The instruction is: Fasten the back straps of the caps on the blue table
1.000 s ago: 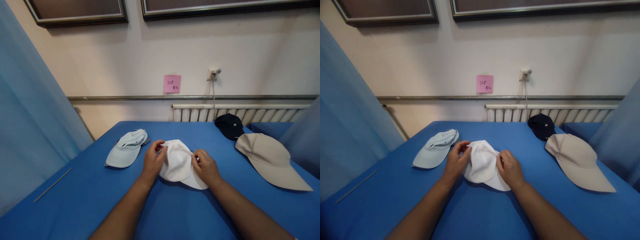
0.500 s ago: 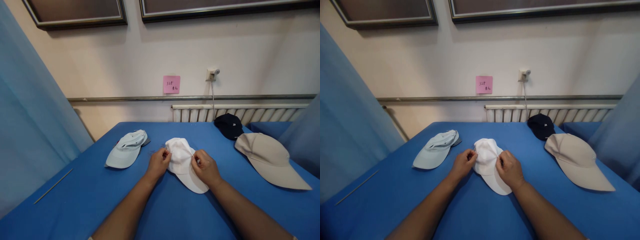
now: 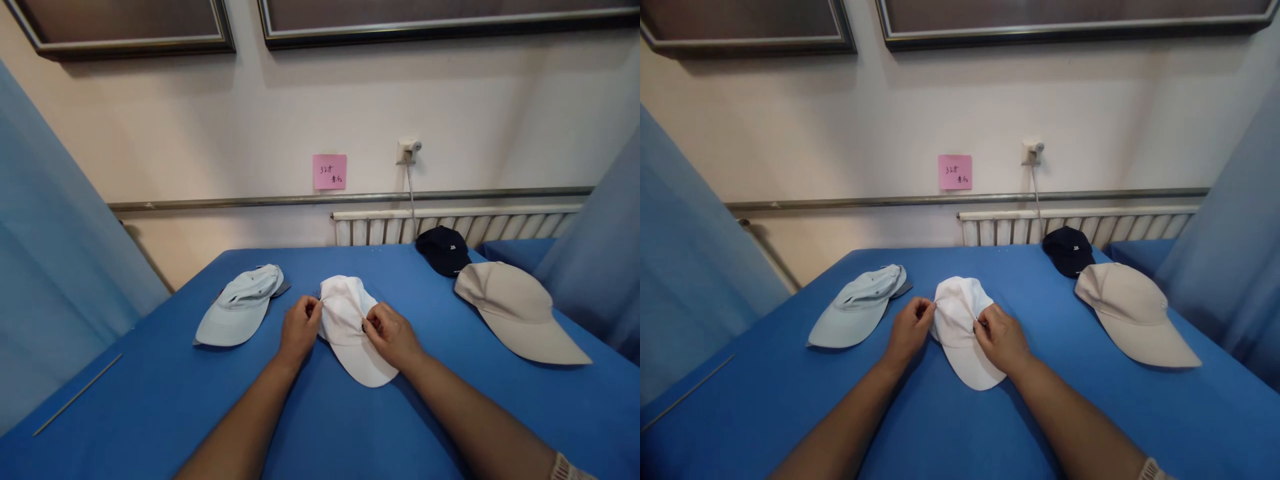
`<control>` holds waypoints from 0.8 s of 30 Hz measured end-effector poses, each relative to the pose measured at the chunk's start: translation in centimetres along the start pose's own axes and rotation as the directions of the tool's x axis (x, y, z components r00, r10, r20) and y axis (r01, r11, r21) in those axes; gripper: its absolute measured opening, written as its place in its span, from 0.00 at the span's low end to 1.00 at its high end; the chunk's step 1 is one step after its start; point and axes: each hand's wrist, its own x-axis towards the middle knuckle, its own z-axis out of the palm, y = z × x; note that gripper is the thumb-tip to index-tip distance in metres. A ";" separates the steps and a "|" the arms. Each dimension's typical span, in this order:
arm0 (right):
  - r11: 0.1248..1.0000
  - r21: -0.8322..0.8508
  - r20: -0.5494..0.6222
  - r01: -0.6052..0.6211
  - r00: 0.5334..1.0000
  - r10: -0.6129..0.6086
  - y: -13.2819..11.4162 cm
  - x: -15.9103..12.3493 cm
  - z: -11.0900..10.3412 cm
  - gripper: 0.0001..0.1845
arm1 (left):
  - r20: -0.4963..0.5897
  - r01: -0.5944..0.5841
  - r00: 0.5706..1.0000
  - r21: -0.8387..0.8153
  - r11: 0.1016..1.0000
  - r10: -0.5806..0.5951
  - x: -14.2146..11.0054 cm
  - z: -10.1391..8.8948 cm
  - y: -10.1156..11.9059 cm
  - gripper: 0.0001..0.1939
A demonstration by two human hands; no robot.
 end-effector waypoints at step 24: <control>0.967 -0.112 -0.246 -0.229 0.949 0.197 5.6 1.5 0.1 0.10 | 0.410 -0.081 0.904 -0.121 0.989 0.125 -2.1 3.8 -0.1 0.08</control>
